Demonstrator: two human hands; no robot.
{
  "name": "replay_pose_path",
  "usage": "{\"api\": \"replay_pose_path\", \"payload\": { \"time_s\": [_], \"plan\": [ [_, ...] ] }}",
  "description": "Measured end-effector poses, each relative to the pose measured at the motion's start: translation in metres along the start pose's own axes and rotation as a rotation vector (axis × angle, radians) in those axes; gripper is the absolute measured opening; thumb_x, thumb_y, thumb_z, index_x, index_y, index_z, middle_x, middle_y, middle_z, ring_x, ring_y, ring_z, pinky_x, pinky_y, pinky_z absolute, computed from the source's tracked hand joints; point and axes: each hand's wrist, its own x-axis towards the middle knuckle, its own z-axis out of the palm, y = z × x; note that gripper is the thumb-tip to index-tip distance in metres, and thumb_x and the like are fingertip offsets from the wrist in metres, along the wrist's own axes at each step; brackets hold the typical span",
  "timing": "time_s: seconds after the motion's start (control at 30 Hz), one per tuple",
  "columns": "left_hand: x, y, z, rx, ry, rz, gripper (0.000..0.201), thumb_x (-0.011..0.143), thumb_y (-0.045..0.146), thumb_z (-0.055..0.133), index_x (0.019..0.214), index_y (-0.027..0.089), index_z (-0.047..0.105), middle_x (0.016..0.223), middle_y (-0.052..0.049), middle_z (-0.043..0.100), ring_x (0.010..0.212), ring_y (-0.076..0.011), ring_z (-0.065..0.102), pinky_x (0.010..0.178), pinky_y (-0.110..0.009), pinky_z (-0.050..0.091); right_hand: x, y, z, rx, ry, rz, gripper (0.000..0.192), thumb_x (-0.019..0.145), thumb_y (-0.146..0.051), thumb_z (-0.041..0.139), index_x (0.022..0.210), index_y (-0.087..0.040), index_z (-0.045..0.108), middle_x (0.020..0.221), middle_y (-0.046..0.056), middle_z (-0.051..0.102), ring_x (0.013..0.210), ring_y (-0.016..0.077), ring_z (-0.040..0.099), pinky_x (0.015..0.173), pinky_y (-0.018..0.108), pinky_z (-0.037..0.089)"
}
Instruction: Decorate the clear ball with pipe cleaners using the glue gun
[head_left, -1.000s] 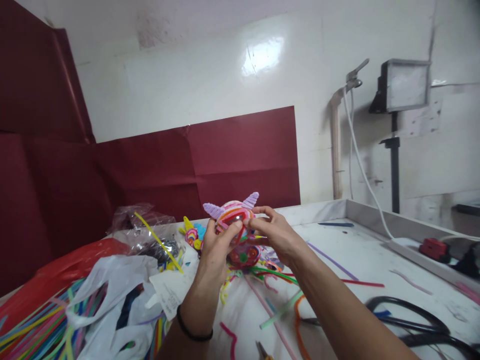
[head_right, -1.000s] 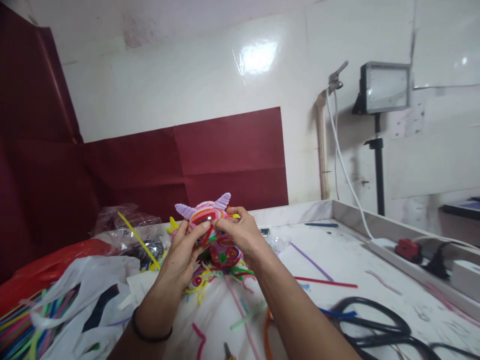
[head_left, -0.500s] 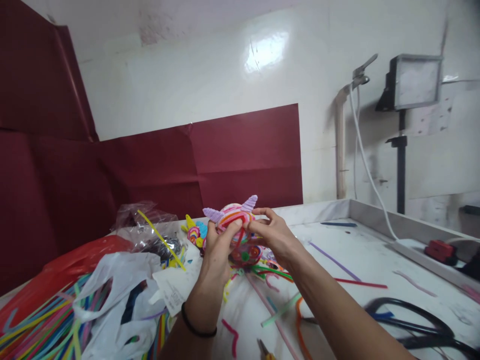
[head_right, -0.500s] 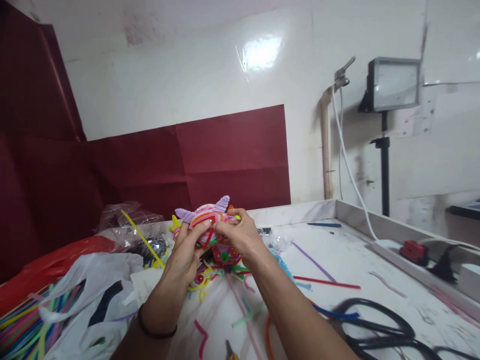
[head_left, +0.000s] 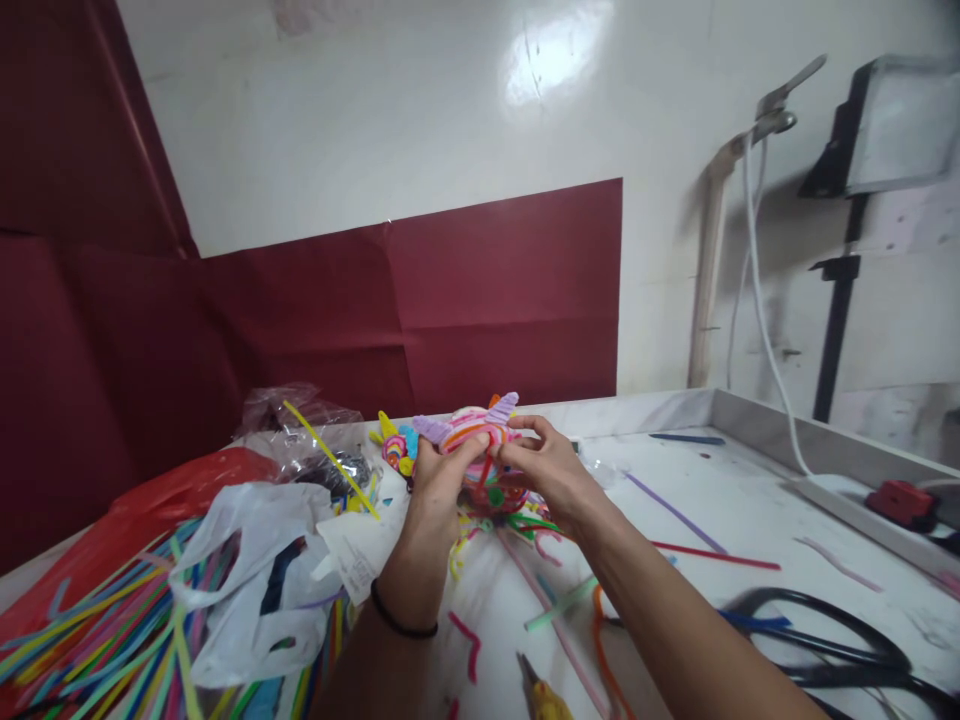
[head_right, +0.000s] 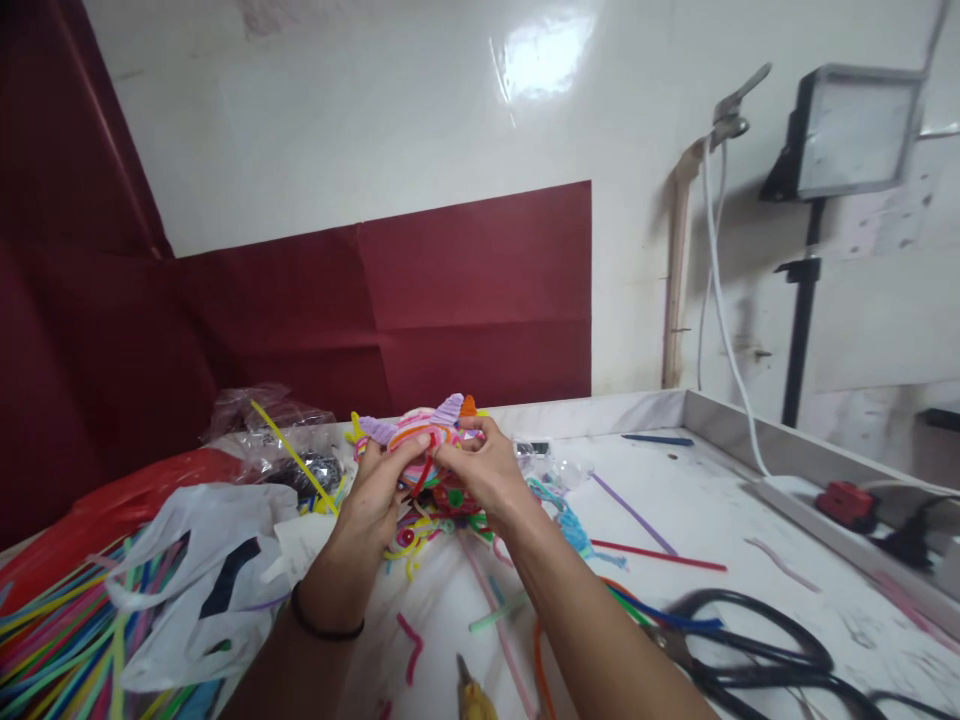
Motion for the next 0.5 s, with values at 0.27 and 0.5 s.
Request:
{"api": "replay_pose_path", "payload": {
  "time_s": [0.27, 0.5],
  "plan": [
    [0.0059, -0.007, -0.0009, -0.004, -0.009, 0.022, 0.054, 0.059, 0.021, 0.084, 0.104, 0.018, 0.055, 0.091, -0.004, 0.074, 0.077, -0.0212, 0.073, 0.072, -0.035, 0.059, 0.003, 0.0027, 0.0, -0.009, 0.021, 0.04, 0.055, 0.05, -0.025, 0.075, 0.101, -0.02, 0.056, 0.063, -0.008, 0.06, 0.057, 0.0149, 0.06, 0.055, 0.027, 0.049],
    [0.0076, -0.01, -0.0014, -0.017, 0.054, -0.03, 0.082, 0.058, 0.012, 0.086, 0.129, 0.021, 0.046, 0.095, -0.004, 0.073, 0.083, -0.0212, 0.073, 0.073, -0.032, 0.06, 0.0068, 0.0082, -0.0022, -0.038, 0.033, 0.022, 0.057, 0.049, -0.026, 0.076, 0.102, -0.02, 0.056, 0.059, -0.01, 0.056, 0.052, 0.0126, 0.054, 0.053, 0.026, 0.046]
  ]
}}
